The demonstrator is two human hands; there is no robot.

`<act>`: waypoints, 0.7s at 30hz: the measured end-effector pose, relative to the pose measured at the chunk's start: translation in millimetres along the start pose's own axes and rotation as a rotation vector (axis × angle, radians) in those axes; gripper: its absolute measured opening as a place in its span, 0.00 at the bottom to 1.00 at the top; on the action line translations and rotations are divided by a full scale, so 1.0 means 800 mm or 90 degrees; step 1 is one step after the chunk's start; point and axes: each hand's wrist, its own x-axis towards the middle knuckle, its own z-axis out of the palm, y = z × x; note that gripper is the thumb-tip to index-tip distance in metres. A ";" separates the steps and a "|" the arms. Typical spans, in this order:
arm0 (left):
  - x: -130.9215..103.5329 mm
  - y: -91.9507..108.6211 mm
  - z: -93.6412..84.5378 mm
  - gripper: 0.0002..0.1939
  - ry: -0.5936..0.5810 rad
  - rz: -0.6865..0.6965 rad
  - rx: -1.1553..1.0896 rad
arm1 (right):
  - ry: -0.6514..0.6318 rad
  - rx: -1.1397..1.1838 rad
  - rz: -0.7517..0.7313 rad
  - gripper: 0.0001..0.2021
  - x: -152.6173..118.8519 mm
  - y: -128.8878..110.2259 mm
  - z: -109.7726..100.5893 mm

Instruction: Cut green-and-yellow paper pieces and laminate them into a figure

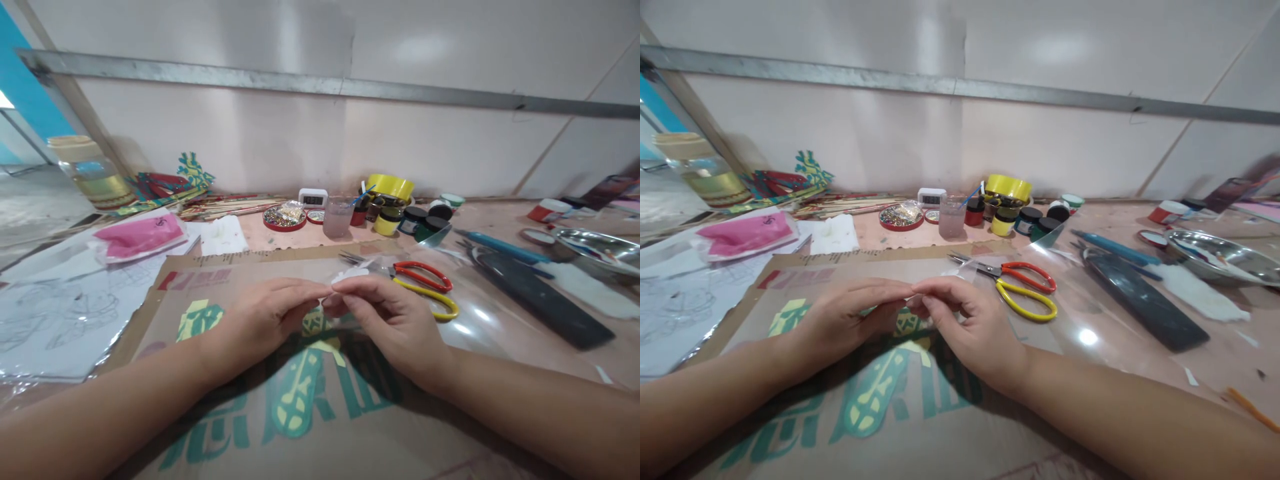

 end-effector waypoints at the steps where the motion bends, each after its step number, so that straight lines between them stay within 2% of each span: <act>1: 0.001 0.001 -0.001 0.12 -0.004 -0.033 -0.028 | -0.002 0.018 0.007 0.09 0.000 0.001 0.000; 4: 0.005 0.007 -0.005 0.07 0.020 -0.112 -0.085 | -0.047 0.032 0.033 0.10 -0.001 0.003 0.002; 6: 0.006 0.012 -0.006 0.04 0.035 -0.125 -0.108 | -0.076 0.000 0.042 0.11 -0.001 0.003 0.003; 9: 0.006 0.020 -0.006 0.02 0.026 -0.145 -0.149 | -0.068 -0.057 0.016 0.08 0.000 0.001 0.002; 12: 0.006 0.025 -0.005 0.01 0.002 -0.183 -0.195 | -0.059 -0.083 0.000 0.02 0.001 0.000 0.001; 16: 0.007 0.026 -0.005 0.05 -0.044 -0.214 -0.275 | -0.049 -0.068 0.029 0.03 0.003 0.005 -0.001; 21: 0.013 0.019 -0.008 0.09 -0.121 -0.390 -0.486 | -0.052 -0.040 0.059 0.04 0.005 0.006 -0.001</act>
